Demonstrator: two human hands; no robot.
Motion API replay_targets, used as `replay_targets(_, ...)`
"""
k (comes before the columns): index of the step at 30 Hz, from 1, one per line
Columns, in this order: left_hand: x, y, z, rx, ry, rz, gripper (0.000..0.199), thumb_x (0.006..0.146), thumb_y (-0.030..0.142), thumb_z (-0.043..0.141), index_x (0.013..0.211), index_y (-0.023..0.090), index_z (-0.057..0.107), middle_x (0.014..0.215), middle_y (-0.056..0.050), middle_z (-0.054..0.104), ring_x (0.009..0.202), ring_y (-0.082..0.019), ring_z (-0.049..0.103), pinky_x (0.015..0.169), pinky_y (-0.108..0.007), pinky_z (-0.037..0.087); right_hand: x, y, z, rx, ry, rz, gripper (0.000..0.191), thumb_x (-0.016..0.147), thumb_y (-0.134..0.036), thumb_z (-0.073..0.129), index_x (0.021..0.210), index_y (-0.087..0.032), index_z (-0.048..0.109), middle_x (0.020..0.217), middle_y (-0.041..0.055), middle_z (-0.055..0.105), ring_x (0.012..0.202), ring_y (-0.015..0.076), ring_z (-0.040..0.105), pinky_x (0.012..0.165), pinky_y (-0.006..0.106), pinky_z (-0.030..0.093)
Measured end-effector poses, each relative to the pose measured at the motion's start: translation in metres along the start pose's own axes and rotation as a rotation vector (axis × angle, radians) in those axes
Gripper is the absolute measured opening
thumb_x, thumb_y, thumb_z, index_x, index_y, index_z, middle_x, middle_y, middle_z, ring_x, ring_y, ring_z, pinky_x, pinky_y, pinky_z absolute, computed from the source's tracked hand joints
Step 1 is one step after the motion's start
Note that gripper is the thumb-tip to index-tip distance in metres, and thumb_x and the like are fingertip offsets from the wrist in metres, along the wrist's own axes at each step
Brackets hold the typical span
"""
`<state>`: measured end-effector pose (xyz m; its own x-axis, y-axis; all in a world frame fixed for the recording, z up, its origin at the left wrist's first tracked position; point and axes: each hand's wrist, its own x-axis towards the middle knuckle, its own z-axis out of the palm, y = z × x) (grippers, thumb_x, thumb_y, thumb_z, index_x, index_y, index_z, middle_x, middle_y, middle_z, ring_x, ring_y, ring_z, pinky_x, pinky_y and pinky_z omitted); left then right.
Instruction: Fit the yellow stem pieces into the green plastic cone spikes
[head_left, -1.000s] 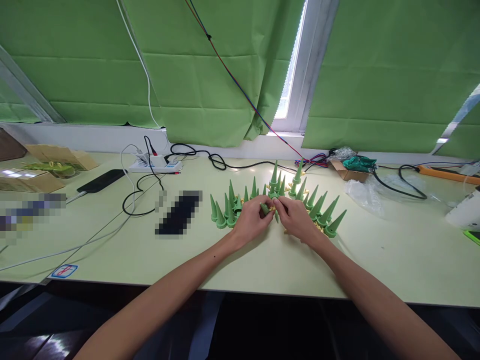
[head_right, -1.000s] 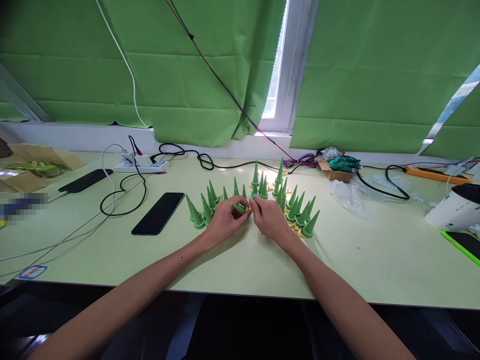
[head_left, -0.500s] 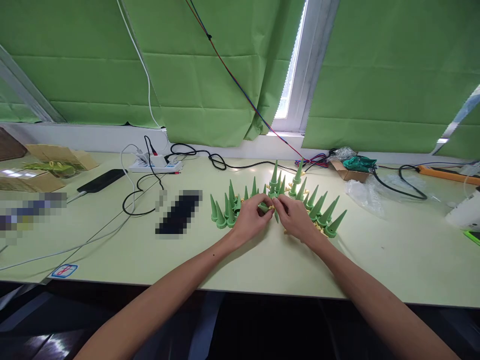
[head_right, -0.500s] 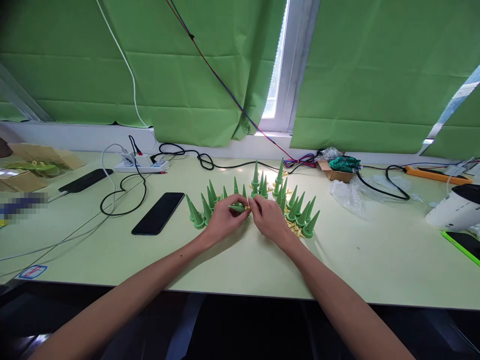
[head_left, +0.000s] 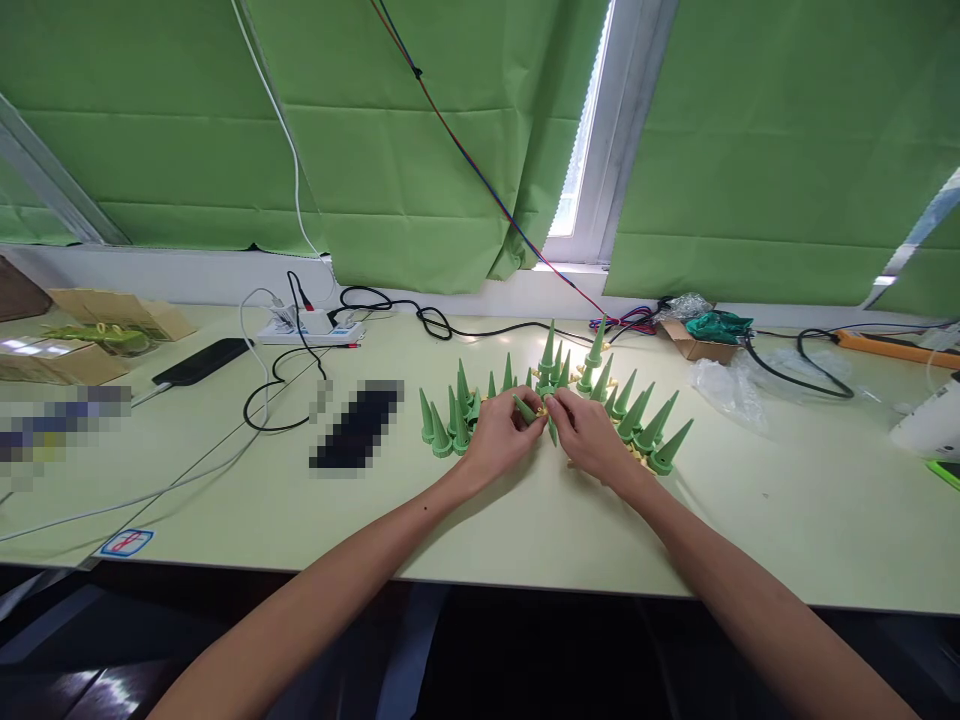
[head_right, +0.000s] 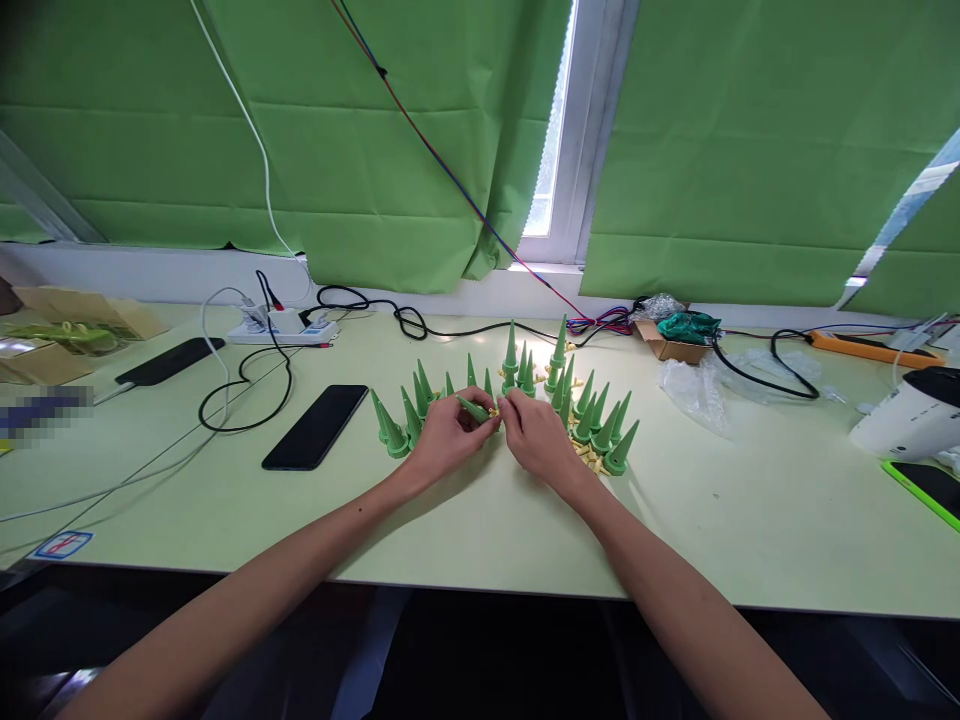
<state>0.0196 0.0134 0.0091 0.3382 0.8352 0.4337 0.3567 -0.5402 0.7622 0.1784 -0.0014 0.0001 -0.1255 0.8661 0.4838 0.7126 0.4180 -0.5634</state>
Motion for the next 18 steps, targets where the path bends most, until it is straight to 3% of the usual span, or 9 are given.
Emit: replay_targets(18, -0.0003, -0.0018, 0.0012, 0.007, -0.012, 0.009, 0.008, 0.081, 0.025, 0.061, 0.082, 0.017, 0.060, 0.068, 0.003, 0.060, 0.051, -0.007, 0.047, 0.050, -0.021, 0.037, -0.0003, 0.0009, -0.0002, -0.031, 0.000, -0.015, 0.035, 0.098, -0.032, 0.036, 0.065, -0.021, 0.034, 0.054, -0.0032, 0.039, 0.051, 0.0118, 0.031, 0.053, 0.028, 0.021)
